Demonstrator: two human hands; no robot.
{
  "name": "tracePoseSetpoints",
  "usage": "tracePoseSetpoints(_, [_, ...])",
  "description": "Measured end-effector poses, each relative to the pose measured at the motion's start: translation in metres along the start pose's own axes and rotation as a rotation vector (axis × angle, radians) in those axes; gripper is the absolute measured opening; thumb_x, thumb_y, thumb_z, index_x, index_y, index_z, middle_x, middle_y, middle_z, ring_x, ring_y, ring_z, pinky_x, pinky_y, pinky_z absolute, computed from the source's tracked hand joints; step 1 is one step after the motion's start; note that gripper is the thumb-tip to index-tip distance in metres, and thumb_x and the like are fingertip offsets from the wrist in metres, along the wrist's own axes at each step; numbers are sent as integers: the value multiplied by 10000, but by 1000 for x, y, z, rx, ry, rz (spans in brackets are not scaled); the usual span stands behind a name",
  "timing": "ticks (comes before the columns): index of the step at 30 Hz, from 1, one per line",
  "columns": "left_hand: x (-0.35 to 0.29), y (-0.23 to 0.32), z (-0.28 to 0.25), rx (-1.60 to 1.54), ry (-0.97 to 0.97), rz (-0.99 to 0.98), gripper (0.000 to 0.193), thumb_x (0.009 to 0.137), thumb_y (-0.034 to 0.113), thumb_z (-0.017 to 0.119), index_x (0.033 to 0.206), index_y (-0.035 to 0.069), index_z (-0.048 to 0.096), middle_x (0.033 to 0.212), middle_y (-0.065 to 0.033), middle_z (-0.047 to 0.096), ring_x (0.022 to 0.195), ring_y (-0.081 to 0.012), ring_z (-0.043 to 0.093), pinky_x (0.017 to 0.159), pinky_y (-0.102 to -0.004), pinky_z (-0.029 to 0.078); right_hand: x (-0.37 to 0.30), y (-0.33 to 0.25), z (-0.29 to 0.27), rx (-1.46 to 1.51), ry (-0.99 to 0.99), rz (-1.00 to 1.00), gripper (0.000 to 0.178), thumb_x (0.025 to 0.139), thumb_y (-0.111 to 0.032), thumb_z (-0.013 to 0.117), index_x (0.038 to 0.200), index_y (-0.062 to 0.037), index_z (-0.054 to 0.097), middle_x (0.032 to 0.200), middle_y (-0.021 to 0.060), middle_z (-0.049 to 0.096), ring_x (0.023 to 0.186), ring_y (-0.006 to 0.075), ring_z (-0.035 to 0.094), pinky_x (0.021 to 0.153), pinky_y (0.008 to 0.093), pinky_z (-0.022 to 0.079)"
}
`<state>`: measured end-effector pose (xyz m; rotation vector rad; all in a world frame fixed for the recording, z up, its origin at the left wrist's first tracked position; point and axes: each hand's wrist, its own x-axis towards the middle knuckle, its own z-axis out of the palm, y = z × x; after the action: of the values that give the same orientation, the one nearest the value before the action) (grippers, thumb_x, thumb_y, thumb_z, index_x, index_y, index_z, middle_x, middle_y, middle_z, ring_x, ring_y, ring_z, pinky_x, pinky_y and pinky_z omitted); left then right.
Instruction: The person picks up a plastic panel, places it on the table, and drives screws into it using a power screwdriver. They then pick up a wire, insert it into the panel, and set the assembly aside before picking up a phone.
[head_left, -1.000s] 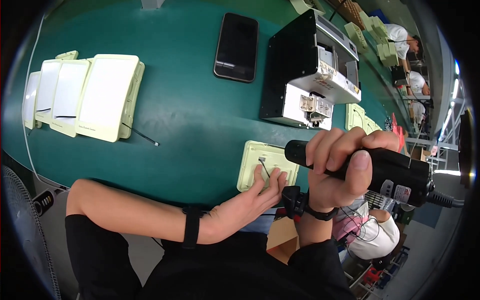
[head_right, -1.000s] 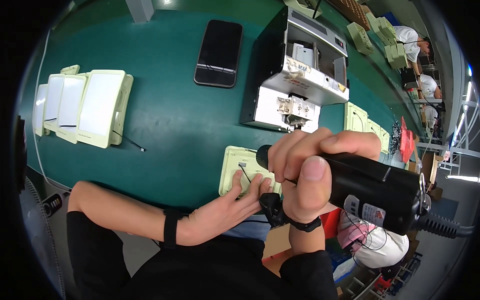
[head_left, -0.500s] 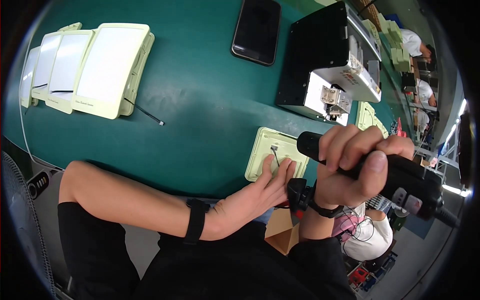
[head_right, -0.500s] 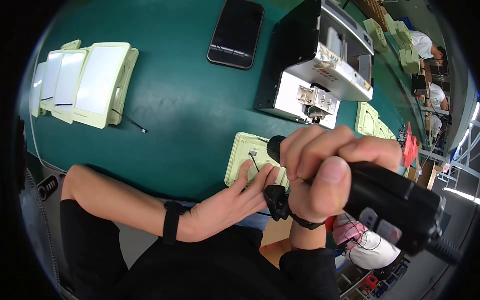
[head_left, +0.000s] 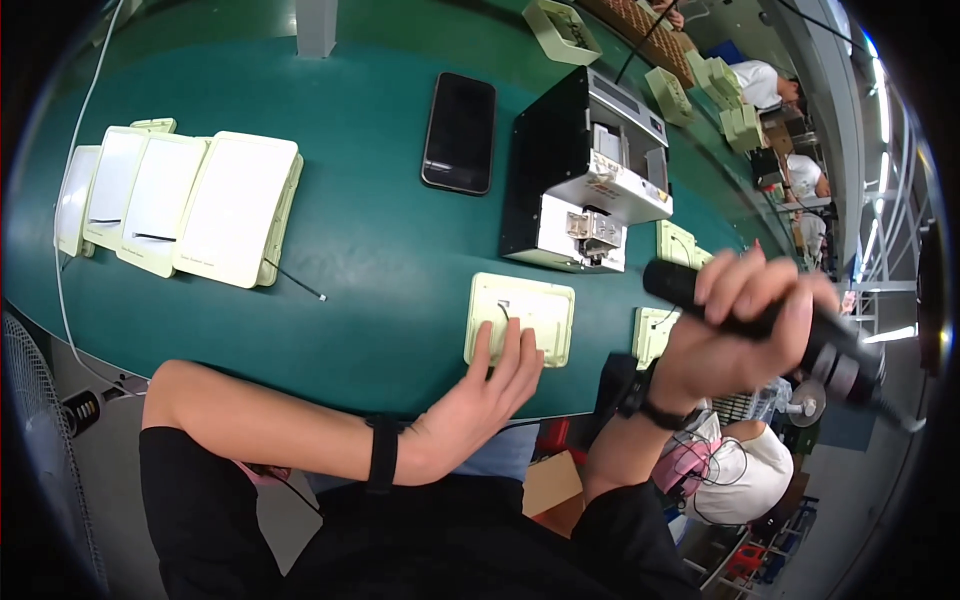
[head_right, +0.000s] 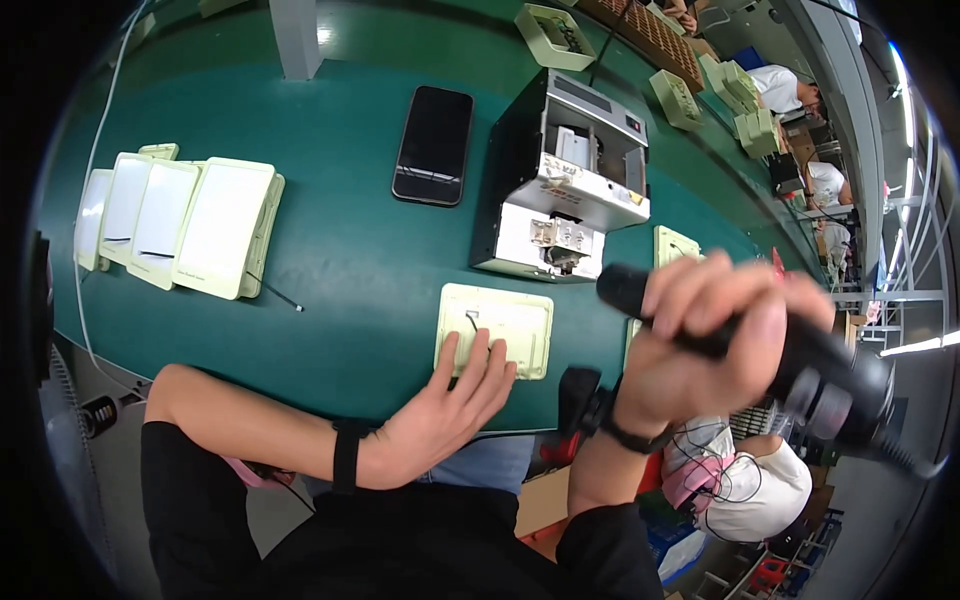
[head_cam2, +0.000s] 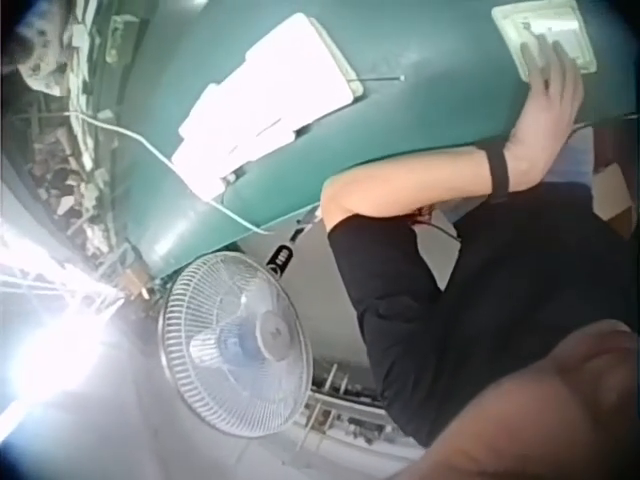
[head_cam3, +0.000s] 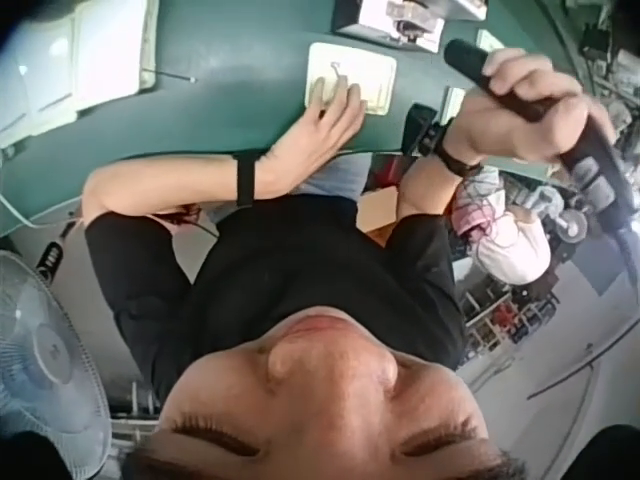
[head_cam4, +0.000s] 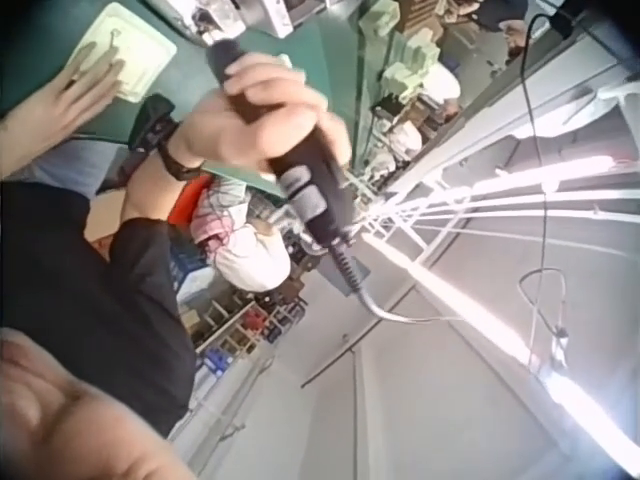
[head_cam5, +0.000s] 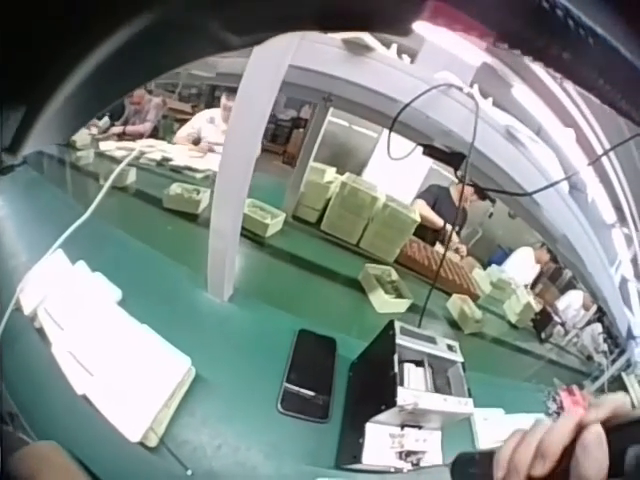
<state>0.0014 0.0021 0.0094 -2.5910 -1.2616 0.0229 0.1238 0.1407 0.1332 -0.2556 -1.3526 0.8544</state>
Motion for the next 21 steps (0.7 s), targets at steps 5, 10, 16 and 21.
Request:
tracePoseSetpoints(5, [4, -4, 5, 37, -40, -20, 670, 960, 357, 540, 1539, 41, 423, 1520, -243, 444, 1412, -466, 431, 1106, -632, 413, 17, 28, 3, -200, 62, 85, 140, 995, -132, 554, 1116, -91, 496, 648, 44, 461, 455, 144, 393, 446, 319, 382])
tracePoseSetpoints(10, [6, -4, 6, 6, -55, -17, 671, 954, 346, 545, 1545, 52, 424, 1519, -244, 446, 1421, -471, 426, 1077, -642, 442, 1, 16, -14, -156, 52, 163, 165, 999, -156, 560, 1136, -91, 496, 645, 44, 458, 452, 147, 400, 445, 325, 389])
tracePoseSetpoints(16, [8, -8, 2, 13, -48, 2, 615, 967, 323, 515, 1508, 34, 471, 1507, -227, 474, 1416, -448, 449, 1075, -622, 446, -37, -8, -44, -217, 24, 214, 204, 995, -174, 572, 1158, -87, 484, 627, 49, 449, 433, 152, 394, 438, 328, 394])
tracePoseSetpoints(21, [11, -4, 4, 63, -97, 22, 686, 950, 364, 537, 1549, 52, 419, 1519, -238, 453, 1414, -464, 443, 1068, -645, 450, -47, -3, -54, -214, 86, 274, 250, 978, -162, 606, 1125, -83, 419, 611, 55, 459, 441, 155, 422, 434, 336, 418])
